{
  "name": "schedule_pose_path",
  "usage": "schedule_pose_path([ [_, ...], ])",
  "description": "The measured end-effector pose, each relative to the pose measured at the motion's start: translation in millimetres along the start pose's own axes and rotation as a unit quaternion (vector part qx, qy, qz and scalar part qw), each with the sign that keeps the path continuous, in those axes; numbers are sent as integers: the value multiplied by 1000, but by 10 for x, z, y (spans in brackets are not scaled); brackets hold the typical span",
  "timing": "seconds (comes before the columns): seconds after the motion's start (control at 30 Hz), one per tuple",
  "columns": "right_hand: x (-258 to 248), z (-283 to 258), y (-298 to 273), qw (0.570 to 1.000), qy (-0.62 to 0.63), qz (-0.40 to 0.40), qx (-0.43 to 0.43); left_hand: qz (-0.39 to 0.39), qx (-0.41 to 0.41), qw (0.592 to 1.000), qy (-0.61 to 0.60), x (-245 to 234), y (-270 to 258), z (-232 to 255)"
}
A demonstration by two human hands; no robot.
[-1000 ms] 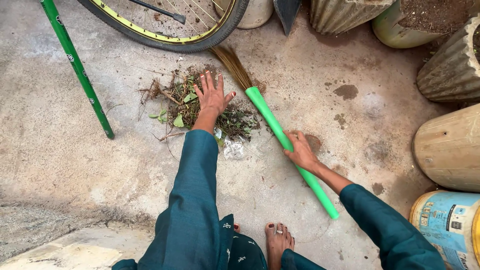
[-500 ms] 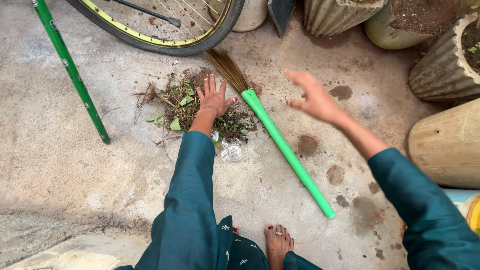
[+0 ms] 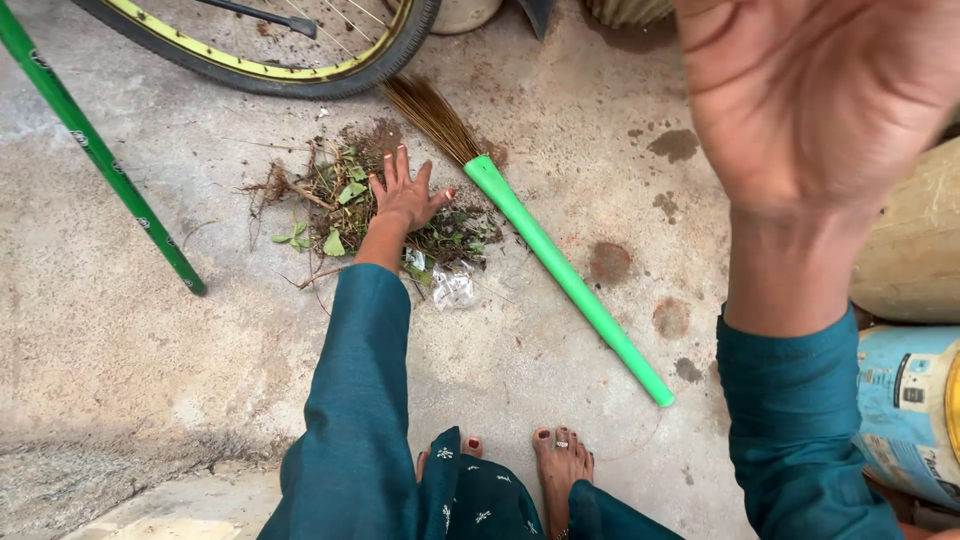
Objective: The person sweeps dirt and plant debris across the floor using a broom.
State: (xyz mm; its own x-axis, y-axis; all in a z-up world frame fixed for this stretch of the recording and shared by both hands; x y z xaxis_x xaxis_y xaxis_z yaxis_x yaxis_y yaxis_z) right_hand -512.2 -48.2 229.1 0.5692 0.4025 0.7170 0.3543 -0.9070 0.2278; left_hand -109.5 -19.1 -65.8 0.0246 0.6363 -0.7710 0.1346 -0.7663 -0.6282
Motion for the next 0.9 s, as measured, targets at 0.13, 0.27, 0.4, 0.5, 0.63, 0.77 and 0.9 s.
schedule_pose_path([
  [0.13,-84,-133,-212,1000,14,11,-3,-6,1,1000,-5,-61,-77,56],
  [0.27,-129,-247,-344,999,30,12,-11,28,18,999,-9,-86,-75,136],
  [0.4,-177,-290,-506,999,48,14,-11,90,81,992,-24,-166,-153,263],
  [0.5,-355,-251,-652,998,58,15,-12,121,127,984,-5,-157,-124,340],
  [0.63,-1351,257,-1435,997,69,20,-13,102,133,986,14,-175,-152,400],
  [0.77,-1558,151,-1826,996,78,23,-22,86,129,987,31,-145,-175,396],
  [0.9,-1681,91,-2020,995,91,20,-34,77,160,978,106,-167,-259,429],
])
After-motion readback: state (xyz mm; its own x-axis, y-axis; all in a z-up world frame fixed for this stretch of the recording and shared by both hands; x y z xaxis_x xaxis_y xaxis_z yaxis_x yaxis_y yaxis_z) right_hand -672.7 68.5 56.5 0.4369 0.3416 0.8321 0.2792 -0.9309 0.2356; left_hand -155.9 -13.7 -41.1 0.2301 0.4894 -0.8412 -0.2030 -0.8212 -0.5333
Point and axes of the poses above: each hand's wrist, its own y-axis towards the middle knuckle, its own x-axis out of the palm, z = x × y, the point moved 2 cm from there along y, towards the middle knuckle, and after that the axes turned 10 degrees about y, right-handed, at the moved point
